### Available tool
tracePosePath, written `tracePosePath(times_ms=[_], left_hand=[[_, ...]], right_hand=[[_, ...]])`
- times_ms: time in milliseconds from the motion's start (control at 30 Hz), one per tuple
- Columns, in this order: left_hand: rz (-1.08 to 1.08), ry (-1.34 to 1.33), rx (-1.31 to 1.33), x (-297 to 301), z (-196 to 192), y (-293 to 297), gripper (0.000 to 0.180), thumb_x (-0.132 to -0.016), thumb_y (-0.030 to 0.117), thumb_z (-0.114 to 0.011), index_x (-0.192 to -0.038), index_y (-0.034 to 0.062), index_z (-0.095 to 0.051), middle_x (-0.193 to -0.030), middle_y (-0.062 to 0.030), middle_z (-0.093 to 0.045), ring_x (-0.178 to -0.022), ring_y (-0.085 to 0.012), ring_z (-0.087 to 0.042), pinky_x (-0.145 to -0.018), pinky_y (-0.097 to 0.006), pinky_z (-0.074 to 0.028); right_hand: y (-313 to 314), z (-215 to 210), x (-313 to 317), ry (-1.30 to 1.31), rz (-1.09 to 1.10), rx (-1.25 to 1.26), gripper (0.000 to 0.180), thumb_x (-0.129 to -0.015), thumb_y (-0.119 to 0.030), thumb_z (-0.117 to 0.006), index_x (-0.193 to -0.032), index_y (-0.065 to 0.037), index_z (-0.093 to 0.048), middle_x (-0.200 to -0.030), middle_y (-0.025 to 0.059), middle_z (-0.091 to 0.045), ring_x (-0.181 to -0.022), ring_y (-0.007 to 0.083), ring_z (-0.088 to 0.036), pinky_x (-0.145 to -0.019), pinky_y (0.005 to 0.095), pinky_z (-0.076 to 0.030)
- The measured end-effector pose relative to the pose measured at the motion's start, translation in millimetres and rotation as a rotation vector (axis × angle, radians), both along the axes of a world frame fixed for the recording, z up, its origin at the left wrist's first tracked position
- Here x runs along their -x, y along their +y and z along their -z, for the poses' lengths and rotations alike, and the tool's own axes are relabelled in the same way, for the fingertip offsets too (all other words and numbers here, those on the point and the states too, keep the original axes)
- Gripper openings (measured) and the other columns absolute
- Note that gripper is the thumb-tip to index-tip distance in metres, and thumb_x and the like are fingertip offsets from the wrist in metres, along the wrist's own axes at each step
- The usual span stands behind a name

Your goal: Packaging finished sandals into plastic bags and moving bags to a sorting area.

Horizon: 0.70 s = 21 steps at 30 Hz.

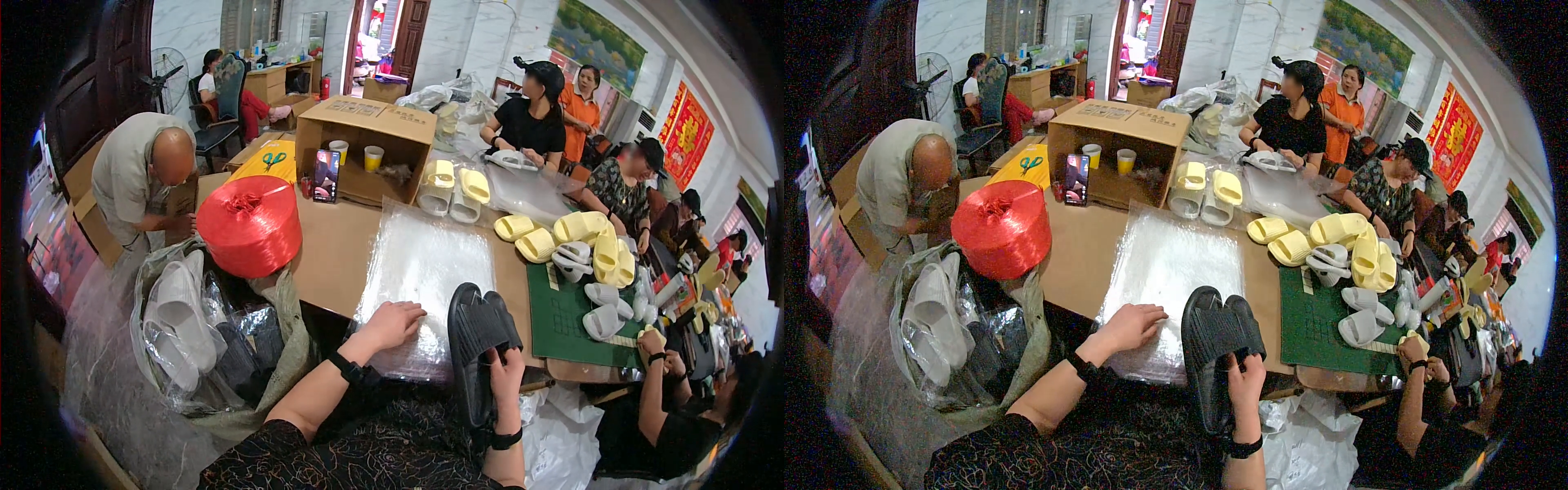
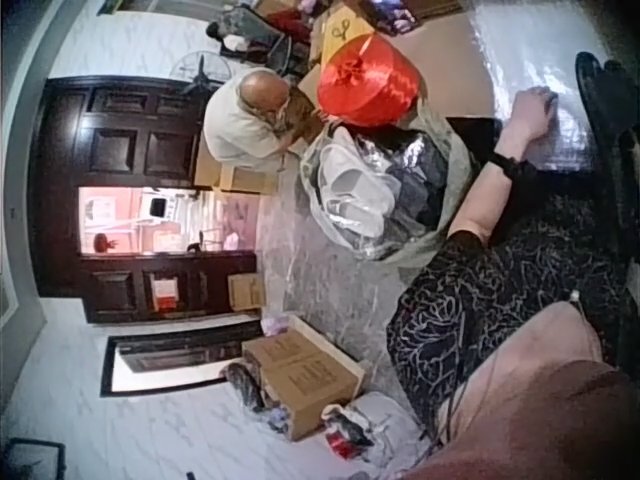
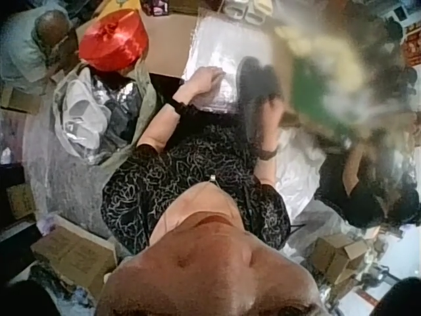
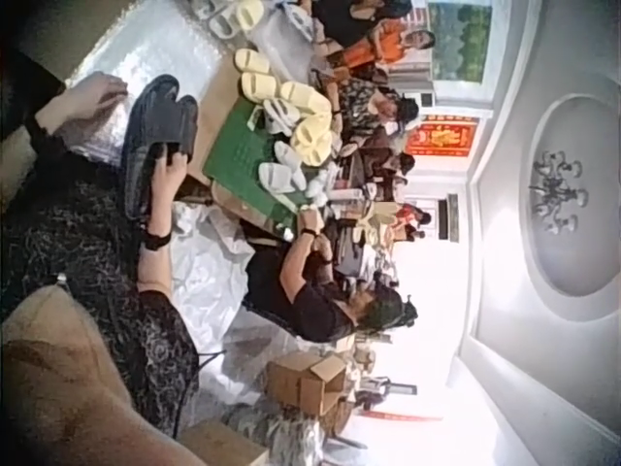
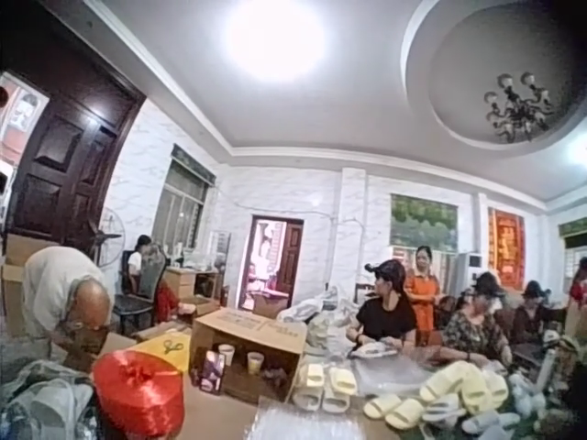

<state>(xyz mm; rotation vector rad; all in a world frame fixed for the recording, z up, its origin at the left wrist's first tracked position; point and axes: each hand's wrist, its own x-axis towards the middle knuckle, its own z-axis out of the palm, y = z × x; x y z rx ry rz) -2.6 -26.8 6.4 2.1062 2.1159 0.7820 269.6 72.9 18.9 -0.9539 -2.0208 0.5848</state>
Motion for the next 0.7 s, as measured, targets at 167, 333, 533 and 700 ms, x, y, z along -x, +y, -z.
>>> tracePosePath(times_ms=[167, 333, 533, 700], left_hand=[[-0.077, -0.227, 0.023, -3, -11, 8, 0.032, -0.091, 0.031, -0.049, -0.112, 0.0088, -0.062, -0.109, -0.0139, -0.064, -0.097, -0.0324, -0.060, -0.083, -0.042, -0.048], [-0.119, -0.525, 0.091, 5, -26, 16, 0.038, -0.095, 0.035, -0.043, -0.120, 0.0127, -0.059, -0.113, -0.0160, -0.062, -0.105, -0.0317, -0.059, -0.090, -0.037, -0.045], [-0.083, -0.514, 0.032, 8, -41, 14, 0.038, -0.096, 0.024, -0.041, -0.129, 0.0087, -0.051, -0.123, -0.0152, -0.058, -0.114, -0.0300, -0.055, -0.097, -0.036, -0.041], [0.166, -0.209, -0.098, -12, -48, 12, 0.037, -0.092, 0.018, -0.046, -0.128, 0.0107, -0.052, -0.139, -0.0113, -0.044, -0.132, -0.0348, -0.034, -0.109, -0.042, -0.027]], right_hand=[[-3, -8, -4, 0.070, -0.144, -0.062, 0.022, -0.076, -0.009, -0.066, -0.071, 0.005, -0.049, -0.073, 0.0205, -0.050, -0.071, 0.0395, -0.050, -0.062, 0.0415, -0.039], [-26, -40, -5, 0.048, -0.494, 0.120, 0.013, -0.074, -0.006, -0.063, -0.077, 0.004, -0.056, -0.077, 0.0191, -0.053, -0.077, 0.0369, -0.053, -0.066, 0.0392, -0.042], [-28, -37, -12, -0.324, -0.363, 0.093, 0.028, -0.078, -0.017, -0.066, -0.068, 0.003, -0.048, -0.072, 0.0193, -0.047, -0.072, 0.0388, -0.053, -0.061, 0.0431, -0.042], [-26, -30, 1, -0.343, -0.244, -0.020, 0.027, -0.079, -0.021, -0.066, -0.072, 0.002, -0.052, -0.077, 0.0212, -0.050, -0.070, 0.0419, -0.055, -0.061, 0.0488, -0.045]])
